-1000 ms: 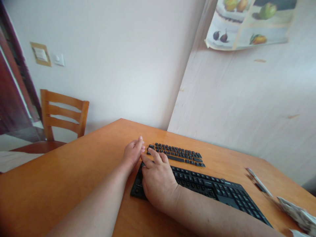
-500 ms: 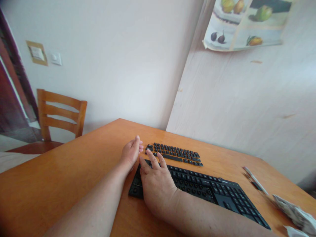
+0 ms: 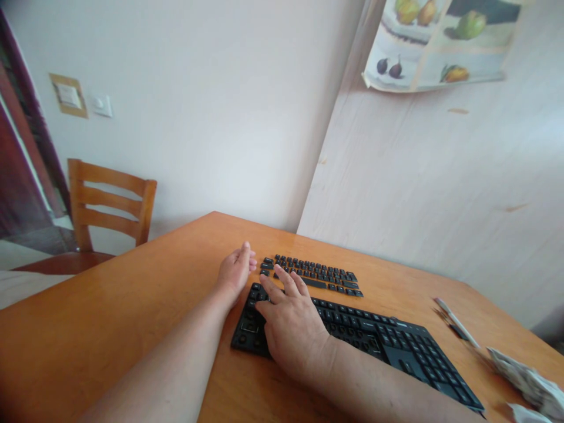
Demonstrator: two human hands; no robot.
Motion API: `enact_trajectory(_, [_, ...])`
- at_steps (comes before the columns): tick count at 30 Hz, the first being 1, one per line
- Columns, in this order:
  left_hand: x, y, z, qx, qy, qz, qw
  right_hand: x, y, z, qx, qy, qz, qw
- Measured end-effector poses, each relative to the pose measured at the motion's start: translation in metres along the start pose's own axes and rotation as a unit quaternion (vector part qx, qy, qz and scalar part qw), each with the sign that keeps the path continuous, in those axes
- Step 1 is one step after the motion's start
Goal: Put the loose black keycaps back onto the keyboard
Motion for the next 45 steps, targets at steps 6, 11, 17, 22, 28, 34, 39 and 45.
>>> enact_trajectory(6, [0.001, 0.001, 0.0, 0.002, -0.002, 0.001, 1.0, 0.001, 0.0, -0.002, -0.009, -0.007, -0.006, 1.0])
enact_trajectory(11, [0.002, 0.0, 0.0, 0.002, -0.001, 0.003, 1.0, 0.0, -0.002, 0.0, -0.014, -0.001, -0.014, 1.0])
enact_trajectory(17, [0.004, 0.001, 0.001, -0.003, -0.002, -0.008, 1.0, 0.017, 0.008, -0.008, 0.043, -0.01, -0.049, 0.998])
enact_trajectory(22, [0.005, 0.001, 0.002, -0.005, -0.012, -0.021, 1.0, 0.076, 0.017, -0.035, 0.105, -0.075, -0.07, 0.989])
enact_trajectory(28, [0.005, 0.004, 0.002, 0.002, -0.008, -0.042, 0.999, 0.148, -0.013, -0.08, 0.02, -0.179, -0.051, 0.982])
enact_trajectory(34, [0.007, 0.005, 0.001, 0.005, -0.012, -0.061, 0.998, 0.174, -0.044, -0.106, -0.038, -0.235, -0.044, 0.97])
enact_trajectory(39, [0.008, 0.006, 0.002, 0.004, -0.012, -0.068, 0.998, 0.179, -0.063, -0.119, -0.07, -0.248, -0.042, 0.965])
enact_trajectory(45, [0.009, 0.006, 0.004, 0.004, -0.011, -0.075, 0.997, 0.182, -0.069, -0.127, -0.089, -0.255, -0.031, 0.962])
Point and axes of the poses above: each hand's wrist, its own z-axis away from the middle knuckle, its own y-axis out of the back of the hand, x = y × z, the point moved 9 cm from there along -z, towards the middle knuckle, and after that the axes turned 2 degrees about y, right-handed, at the moved point
